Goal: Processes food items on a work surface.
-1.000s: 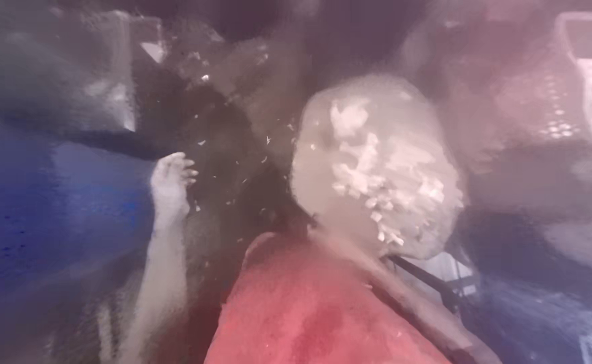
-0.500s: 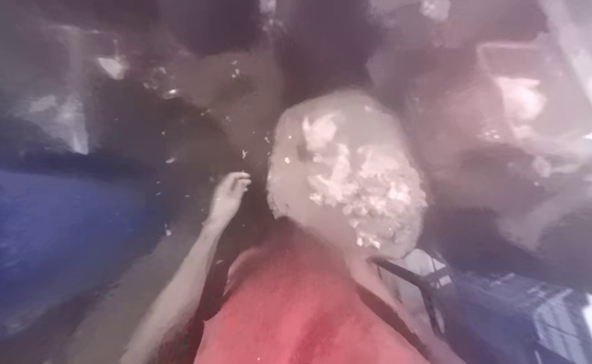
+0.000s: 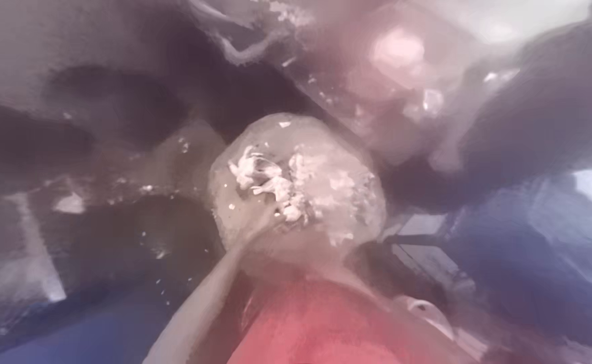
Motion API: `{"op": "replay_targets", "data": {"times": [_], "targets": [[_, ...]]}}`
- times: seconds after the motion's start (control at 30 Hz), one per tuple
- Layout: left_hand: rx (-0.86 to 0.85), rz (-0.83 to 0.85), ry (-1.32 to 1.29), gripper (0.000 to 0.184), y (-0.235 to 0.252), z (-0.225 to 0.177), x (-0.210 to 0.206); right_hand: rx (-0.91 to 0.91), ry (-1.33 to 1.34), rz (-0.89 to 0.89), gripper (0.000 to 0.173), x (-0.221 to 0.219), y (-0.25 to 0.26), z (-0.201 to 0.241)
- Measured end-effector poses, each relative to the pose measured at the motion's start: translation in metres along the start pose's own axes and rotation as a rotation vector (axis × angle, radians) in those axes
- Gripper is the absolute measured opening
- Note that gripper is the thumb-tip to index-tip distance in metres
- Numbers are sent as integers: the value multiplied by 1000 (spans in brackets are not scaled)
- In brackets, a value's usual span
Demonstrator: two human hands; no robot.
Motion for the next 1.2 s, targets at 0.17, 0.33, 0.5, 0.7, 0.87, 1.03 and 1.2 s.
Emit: {"op": "replay_targets", "data": {"times": [0.17, 0.33, 0.5, 0.7, 0.87, 1.03, 1.2], "targets": [[37, -328, -409, 21, -82, -21, 12, -111, 281, -45, 53, 25, 2, 4], [243, -515, -372, 22, -163, 67, -24, -95, 348, -421, 53, 59, 2, 29], [436, -543, -226, 35, -198, 124, -78, -8, 353, -278, 50, 45, -11, 40], [448, -566, -239, 35, -199, 125, -86, -30, 236, -118, 51, 43, -28, 89], [409, -579, -231, 36, -198, 128, -83, 479, 493, -390, 83, 52, -67, 166], [419, -514, -235, 34, -199, 128, -86, -99, -34, -73, 55, 9, 15, 98], [356, -561, -382, 30, -217, 139, -96, -10, -60, -190, 53, 24, -20, 130]]}}
Point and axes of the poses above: each hand's wrist, its own y-axis towards the middle knuckle, its own x-axis out of the back of the hand, z = x × y, the point moved 6 cm from there along y, towards the middle knuckle, and after that the axes turned 11 degrees about -x, right-handed, at the moved point
